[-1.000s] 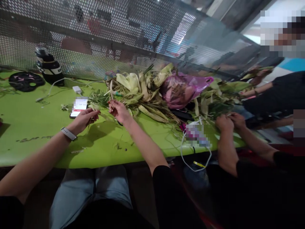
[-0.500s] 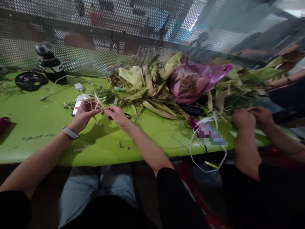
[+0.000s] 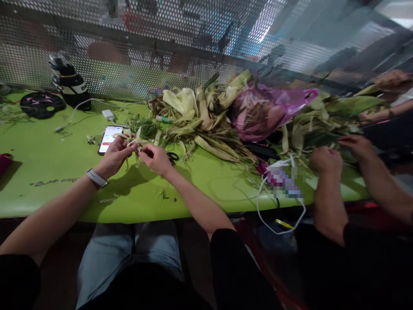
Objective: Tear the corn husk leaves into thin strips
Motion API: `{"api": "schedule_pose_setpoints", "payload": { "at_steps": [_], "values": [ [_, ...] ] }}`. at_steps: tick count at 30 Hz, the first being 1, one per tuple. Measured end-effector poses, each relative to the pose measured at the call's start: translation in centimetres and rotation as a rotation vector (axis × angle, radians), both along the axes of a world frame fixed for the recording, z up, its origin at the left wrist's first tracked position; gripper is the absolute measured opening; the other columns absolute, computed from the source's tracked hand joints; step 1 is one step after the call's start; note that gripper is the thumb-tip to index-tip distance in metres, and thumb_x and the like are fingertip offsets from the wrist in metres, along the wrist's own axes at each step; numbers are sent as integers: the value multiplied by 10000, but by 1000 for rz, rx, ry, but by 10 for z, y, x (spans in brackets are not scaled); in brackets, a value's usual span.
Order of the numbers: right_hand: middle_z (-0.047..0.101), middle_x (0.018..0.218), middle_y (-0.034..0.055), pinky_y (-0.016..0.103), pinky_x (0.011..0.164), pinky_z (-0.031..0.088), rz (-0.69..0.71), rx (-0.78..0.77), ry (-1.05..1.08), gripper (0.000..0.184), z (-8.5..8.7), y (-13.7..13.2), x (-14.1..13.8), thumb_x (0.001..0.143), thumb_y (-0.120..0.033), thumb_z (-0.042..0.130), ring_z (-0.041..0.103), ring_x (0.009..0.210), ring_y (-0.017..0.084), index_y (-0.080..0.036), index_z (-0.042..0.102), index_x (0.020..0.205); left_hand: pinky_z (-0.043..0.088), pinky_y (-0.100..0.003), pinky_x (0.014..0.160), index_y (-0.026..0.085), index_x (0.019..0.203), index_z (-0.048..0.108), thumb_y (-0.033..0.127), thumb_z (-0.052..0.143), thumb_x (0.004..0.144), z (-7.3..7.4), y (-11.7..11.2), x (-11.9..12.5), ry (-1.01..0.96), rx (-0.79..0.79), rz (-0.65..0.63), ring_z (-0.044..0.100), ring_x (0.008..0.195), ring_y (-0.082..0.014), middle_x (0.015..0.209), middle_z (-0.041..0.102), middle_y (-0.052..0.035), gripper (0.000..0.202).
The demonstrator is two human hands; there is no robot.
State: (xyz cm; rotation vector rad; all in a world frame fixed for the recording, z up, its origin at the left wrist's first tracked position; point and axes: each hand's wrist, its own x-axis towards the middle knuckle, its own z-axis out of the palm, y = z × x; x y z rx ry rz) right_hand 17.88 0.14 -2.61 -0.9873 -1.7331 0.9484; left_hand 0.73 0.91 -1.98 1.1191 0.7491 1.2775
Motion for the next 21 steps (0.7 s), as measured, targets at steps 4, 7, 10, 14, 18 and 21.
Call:
{"api": "schedule_pose_setpoints", "payload": {
  "at_steps": [4, 7, 10, 14, 18, 21],
  "values": [
    [618, 876, 24, 308, 729, 482, -142, 340, -114, 185, 5, -3, 6, 876, -346, 611, 560, 759, 150, -243, 624, 1029, 473, -218, 677, 200, 965, 570, 196, 806, 717, -2, 3, 0, -12, 16, 6, 642, 817, -108, 921, 694, -7, 343],
    [633, 1039, 66, 378, 867, 491, -97, 514, -224, 284, 5, 3, 9, 887, -360, 603, 583, 936, 201, -265, 643, 1152, 468, -219, 672, 197, 970, 598, 219, 814, 719, -5, 5, -1, -16, 25, -12, 635, 797, -105, 912, 700, -7, 332],
    [636, 998, 73, 398, 908, 475, -126, 598, -278, 277, 3, 10, 11, 903, -407, 597, 574, 975, 219, -262, 693, 1119, 447, -207, 645, 189, 975, 616, 205, 808, 729, -6, 5, 0, -22, 33, -20, 612, 750, -87, 892, 696, -4, 313],
    [630, 967, 71, 384, 911, 468, -158, 602, -320, 264, 4, 14, 13, 910, -444, 593, 571, 964, 214, -275, 728, 1061, 445, -205, 643, 178, 1003, 640, 182, 775, 760, -3, 3, 1, 14, -11, -32, 601, 735, -85, 887, 688, -14, 278],
    [618, 1019, 76, 402, 933, 468, -119, 679, -379, 309, 5, 15, 19, 858, -416, 627, 565, 1003, 230, -267, 709, 1115, 439, -203, 635, 176, 1007, 642, 163, 751, 775, -2, 0, 1, 32, -39, -22, 600, 739, -89, 881, 685, -18, 257],
    [603, 1043, 80, 414, 943, 466, -132, 752, -400, 348, 3, 16, 22, 841, -344, 593, 562, 1012, 234, -258, 685, 1165, 444, -200, 643, 177, 981, 629, 170, 755, 773, -2, 0, 1, 40, -24, -8, 608, 758, -90, 913, 692, -24, 243]
  ]
}}
